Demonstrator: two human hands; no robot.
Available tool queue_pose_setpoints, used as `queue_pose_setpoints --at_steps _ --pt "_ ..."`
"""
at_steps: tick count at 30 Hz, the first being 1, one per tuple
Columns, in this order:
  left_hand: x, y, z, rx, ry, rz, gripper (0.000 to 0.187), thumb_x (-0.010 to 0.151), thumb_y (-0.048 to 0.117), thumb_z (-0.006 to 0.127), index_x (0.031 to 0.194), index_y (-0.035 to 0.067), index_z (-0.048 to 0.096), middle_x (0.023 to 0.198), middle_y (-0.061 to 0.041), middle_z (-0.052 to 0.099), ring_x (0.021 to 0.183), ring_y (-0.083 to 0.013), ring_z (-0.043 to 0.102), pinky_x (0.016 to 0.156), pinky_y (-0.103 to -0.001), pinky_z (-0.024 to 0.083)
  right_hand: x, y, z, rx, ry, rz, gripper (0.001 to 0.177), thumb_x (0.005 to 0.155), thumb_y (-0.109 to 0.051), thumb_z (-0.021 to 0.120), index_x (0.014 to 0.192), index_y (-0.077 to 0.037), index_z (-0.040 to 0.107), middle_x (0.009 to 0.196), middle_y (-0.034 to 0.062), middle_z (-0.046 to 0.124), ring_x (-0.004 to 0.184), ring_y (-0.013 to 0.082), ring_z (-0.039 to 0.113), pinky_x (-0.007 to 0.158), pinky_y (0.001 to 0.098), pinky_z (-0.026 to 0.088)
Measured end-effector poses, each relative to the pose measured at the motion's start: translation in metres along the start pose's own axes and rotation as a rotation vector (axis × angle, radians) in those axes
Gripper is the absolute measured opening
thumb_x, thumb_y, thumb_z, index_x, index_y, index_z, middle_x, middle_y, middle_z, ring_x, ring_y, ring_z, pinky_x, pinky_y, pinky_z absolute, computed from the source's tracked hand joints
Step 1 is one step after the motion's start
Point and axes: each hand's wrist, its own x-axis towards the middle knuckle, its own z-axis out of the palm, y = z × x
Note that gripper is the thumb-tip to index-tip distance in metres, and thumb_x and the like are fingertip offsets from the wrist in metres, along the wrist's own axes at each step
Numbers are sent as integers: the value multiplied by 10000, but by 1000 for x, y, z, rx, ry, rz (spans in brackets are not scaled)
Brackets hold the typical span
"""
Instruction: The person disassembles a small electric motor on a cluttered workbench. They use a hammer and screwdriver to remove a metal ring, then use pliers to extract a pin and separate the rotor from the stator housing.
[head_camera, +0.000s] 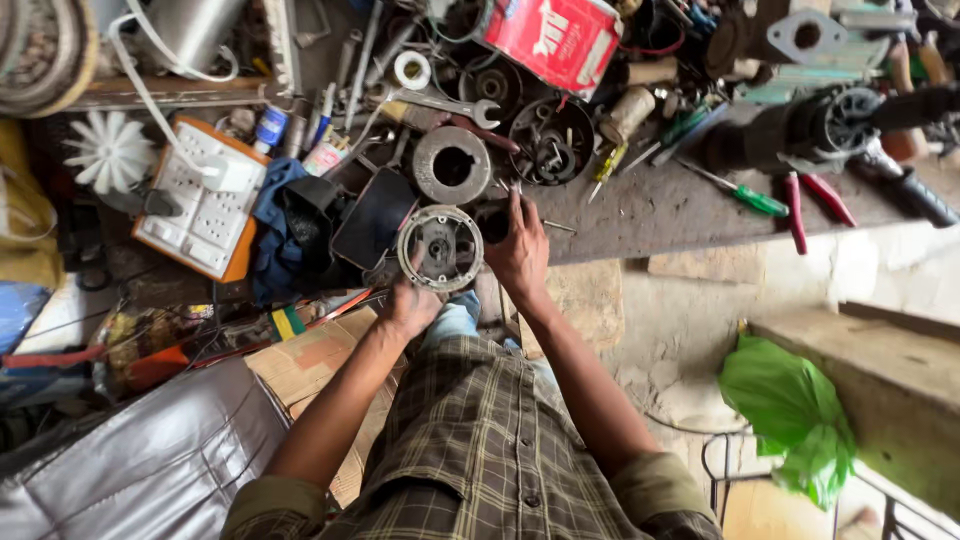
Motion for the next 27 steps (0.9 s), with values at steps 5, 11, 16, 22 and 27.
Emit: queue_pose_setpoints --at_steps 5,11,16,22,27 --pt "12 19 8 153 -41 45 786 871 522 746 1485 105 486 1346 -81 638 1234 -230 628 1041 -452 537 10 9 -15 175 52 11 840 800 -393 910 1457 -30 533 1289 162 660 1102 291 721 936 402 631" --pt "32 17 -6 524 -266 242 732 938 522 681 1515 132 455 1428 -70 596 1339 -210 600 1127 -418 549 4 -6 -114 190 -73 -249 802 814 -378 872 1459 -48 528 1339 190 648 1211 294 682 987 445 569" --pt "49 2 19 233 -309 -135 667 1002 558 619 1456 81 516 1306 -77 649 1227 -212 624 1018 -417 568 12 -44 -152 22 -254 -649 944 729 -517 897 1452 -47 512 1401 163 599 1277 352 623 1026 488 518" --pt "37 4 54 -22 -419 -185 843 918 727 571 1479 101 507 1336 -89 657 1250 -220 640 1026 -417 579 18 -56 -154 -3 -341 -559 982 736 -416 909 1547 -108 449 1469 140 582 1321 337 601 1084 483 551" --pt "27 -15 45 -181 -420 -111 823 901 606 730 1512 117 473 1371 -93 631 1225 -261 677 968 -446 609 7 -56 -140 178 -287 -496 1044 698 -377 929 1570 -145 404 1511 124 552 1368 341 583 1126 520 497"
